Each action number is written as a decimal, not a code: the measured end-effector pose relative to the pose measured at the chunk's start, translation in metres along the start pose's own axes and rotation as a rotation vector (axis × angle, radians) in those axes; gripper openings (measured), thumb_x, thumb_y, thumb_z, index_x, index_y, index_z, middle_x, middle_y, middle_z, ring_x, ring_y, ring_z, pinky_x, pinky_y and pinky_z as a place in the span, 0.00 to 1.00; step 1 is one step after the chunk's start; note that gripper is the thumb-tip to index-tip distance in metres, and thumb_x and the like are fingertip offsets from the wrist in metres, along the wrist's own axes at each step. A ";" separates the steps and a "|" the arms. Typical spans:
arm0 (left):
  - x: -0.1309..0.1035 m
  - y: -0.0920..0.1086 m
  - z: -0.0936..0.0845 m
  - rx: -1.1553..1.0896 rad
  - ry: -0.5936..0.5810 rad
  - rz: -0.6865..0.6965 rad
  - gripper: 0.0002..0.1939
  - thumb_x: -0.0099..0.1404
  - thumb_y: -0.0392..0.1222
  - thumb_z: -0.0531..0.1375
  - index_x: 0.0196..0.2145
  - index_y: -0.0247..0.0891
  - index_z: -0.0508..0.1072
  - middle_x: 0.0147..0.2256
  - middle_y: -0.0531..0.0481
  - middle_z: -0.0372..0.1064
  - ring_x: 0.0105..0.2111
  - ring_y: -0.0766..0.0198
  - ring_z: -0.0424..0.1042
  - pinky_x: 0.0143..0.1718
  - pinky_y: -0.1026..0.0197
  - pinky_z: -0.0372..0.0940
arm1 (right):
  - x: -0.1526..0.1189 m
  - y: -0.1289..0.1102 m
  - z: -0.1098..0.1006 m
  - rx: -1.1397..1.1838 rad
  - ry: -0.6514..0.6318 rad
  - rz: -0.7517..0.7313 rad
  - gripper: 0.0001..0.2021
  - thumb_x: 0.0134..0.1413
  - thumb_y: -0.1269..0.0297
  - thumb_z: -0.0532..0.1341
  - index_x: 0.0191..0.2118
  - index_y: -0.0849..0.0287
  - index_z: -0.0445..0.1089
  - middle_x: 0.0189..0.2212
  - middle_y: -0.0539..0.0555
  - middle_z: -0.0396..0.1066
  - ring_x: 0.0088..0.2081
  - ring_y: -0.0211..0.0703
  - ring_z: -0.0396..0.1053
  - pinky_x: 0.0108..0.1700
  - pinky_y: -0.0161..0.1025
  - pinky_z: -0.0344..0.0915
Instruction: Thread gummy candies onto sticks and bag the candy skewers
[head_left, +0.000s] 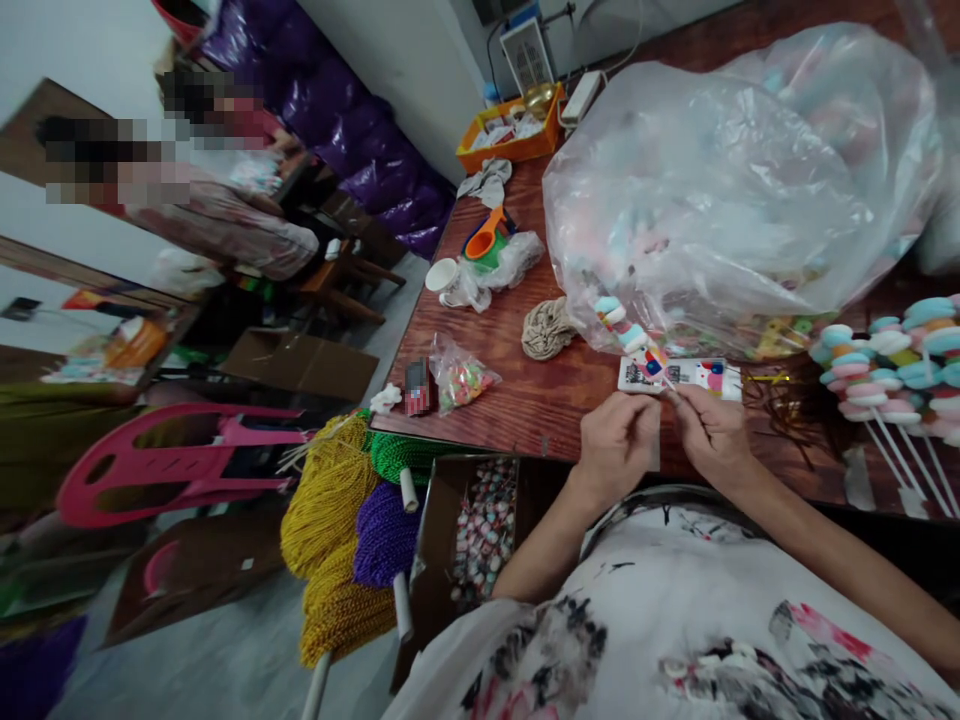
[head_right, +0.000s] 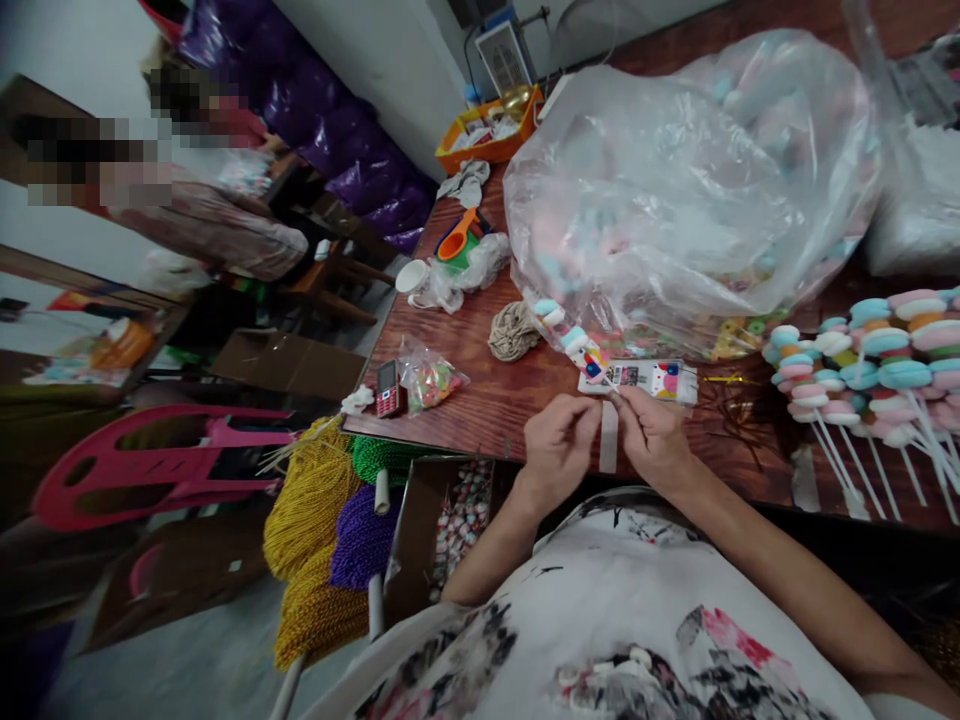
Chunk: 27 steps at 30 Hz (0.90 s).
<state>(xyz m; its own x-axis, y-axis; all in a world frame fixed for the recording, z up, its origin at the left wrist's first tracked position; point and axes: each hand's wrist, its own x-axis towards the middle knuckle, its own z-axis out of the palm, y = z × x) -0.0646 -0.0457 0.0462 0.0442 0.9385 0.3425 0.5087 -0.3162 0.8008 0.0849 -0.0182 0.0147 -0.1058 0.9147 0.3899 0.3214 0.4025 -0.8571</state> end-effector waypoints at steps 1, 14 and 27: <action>0.004 -0.005 -0.004 -0.190 0.048 -0.113 0.14 0.66 0.47 0.60 0.46 0.39 0.73 0.35 0.49 0.72 0.34 0.66 0.71 0.39 0.63 0.66 | 0.000 -0.001 -0.001 0.025 -0.003 0.027 0.10 0.63 0.63 0.56 0.36 0.59 0.73 0.21 0.48 0.69 0.21 0.34 0.63 0.26 0.33 0.59; 0.048 -0.011 0.002 -1.021 0.063 -0.410 0.24 0.62 0.66 0.58 0.29 0.41 0.62 0.22 0.59 0.54 0.22 0.70 0.64 0.44 0.51 0.70 | -0.015 -0.023 0.011 0.521 -0.242 0.463 0.16 0.62 0.55 0.56 0.27 0.59 0.67 0.12 0.43 0.57 0.15 0.31 0.52 0.20 0.32 0.51; 0.032 -0.011 0.012 -1.021 0.154 -0.502 0.26 0.63 0.64 0.57 0.28 0.40 0.54 0.24 0.57 0.52 0.31 0.68 0.68 0.41 0.57 0.69 | -0.002 -0.016 -0.005 0.011 -0.340 0.057 0.14 0.62 0.64 0.54 0.25 0.58 0.67 0.18 0.46 0.61 0.21 0.34 0.58 0.27 0.33 0.55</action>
<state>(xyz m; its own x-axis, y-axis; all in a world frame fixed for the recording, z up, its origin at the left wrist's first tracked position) -0.0585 -0.0108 0.0428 -0.1077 0.9859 -0.1278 -0.4984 0.0577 0.8650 0.0844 -0.0260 0.0291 -0.3964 0.8940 0.2087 0.3254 0.3494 -0.8786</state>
